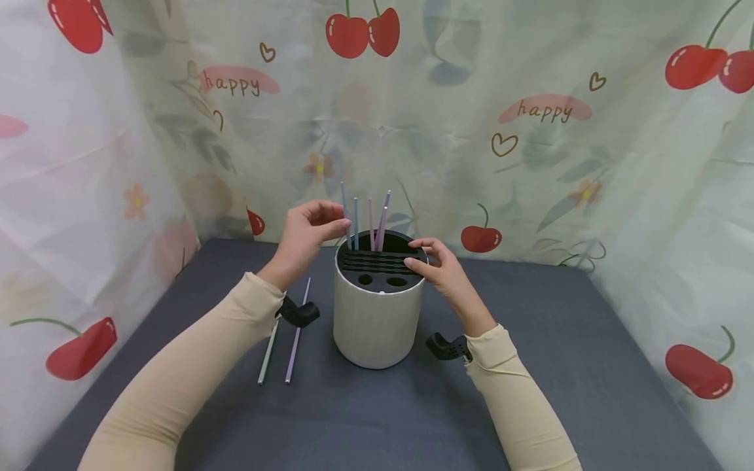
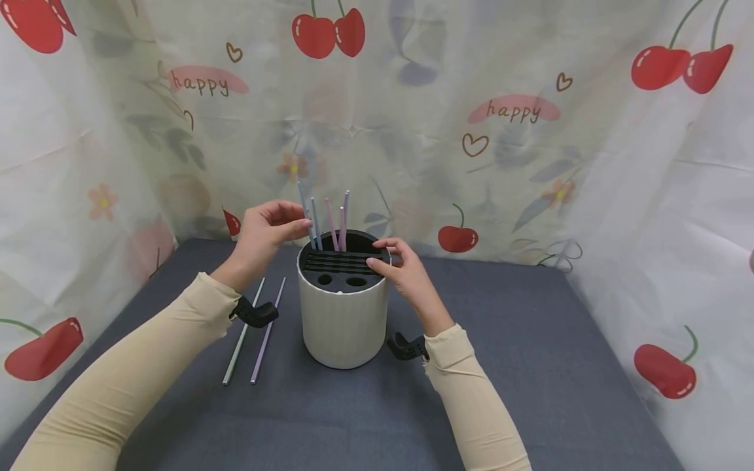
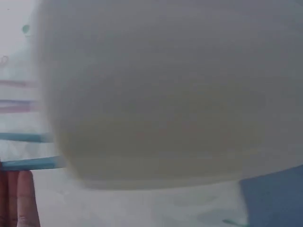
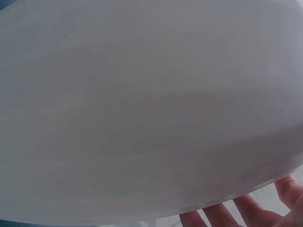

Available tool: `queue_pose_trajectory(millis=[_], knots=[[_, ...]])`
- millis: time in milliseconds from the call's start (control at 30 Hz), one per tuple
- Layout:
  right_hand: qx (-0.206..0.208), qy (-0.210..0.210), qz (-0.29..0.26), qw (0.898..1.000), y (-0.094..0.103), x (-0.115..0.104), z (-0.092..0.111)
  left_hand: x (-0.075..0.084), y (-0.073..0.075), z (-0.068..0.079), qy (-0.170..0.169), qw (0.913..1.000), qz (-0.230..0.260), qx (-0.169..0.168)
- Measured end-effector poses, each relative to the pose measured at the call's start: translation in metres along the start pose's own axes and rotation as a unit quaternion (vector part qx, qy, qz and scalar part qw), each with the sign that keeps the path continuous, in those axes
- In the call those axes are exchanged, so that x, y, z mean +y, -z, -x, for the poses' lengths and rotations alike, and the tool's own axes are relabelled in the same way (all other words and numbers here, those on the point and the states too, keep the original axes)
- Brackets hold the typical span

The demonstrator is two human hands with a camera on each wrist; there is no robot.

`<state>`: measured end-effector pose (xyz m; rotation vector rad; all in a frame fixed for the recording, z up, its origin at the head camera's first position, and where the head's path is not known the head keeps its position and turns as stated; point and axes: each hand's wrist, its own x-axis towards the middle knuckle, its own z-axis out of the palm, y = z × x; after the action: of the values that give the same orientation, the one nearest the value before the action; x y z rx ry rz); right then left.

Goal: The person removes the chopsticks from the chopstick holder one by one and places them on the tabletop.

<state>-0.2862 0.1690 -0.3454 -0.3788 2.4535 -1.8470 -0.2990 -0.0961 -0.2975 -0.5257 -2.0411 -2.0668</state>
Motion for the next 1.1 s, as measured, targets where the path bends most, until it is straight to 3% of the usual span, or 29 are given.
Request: queue_pose_trajectory(millis=[167, 300, 400, 500, 567, 633, 700, 767, 933, 1100], knots=[[0.001, -0.002, 0.001, 1.0, 0.0, 0.001, -0.001, 0.032, 0.006, -0.017, -0.085, 0.9936, 0.061, 0.041], [0.001, -0.002, 0.0, 1.0, 0.0, 0.001, -0.001, 0.074, 0.024, -0.037, -0.143, 0.9781, 0.122, 0.089], [0.002, -0.003, 0.0, 1.0, -0.001, 0.001, -0.001, 0.098, 0.043, -0.048, -0.139, 0.9732, 0.141, 0.117], [0.002, -0.005, 0.001, 1.0, -0.001, 0.0, 0.0, 0.097, 0.064, -0.049, -0.074, 0.9829, 0.118, 0.12], [0.002, -0.006, 0.0, 1.0, -0.001, 0.0, 0.0, 0.083, 0.079, -0.046, -0.01, 0.9891, 0.091, 0.116], [0.001, -0.005, 0.001, 1.0, -0.001, 0.0, -0.001, 0.06, 0.093, -0.041, 0.05, 0.9922, 0.032, 0.109], [0.001, -0.002, 0.001, 1.0, -0.001, 0.0, -0.001, 0.03, 0.108, -0.035, 0.102, 0.9899, -0.029, 0.094], [0.001, 0.0, 0.001, 1.0, -0.001, 0.0, -0.001, -0.002, 0.121, -0.028, 0.133, 0.9849, -0.083, 0.074], [0.001, -0.001, -0.001, 1.0, -0.001, -0.001, 0.001, -0.077, 0.146, -0.001, 0.211, 0.9619, -0.172, 0.027], [0.003, -0.001, 0.0, 1.0, 0.0, -0.002, 0.001, -0.129, 0.161, 0.025, 0.29, 0.9318, -0.218, 0.015]])
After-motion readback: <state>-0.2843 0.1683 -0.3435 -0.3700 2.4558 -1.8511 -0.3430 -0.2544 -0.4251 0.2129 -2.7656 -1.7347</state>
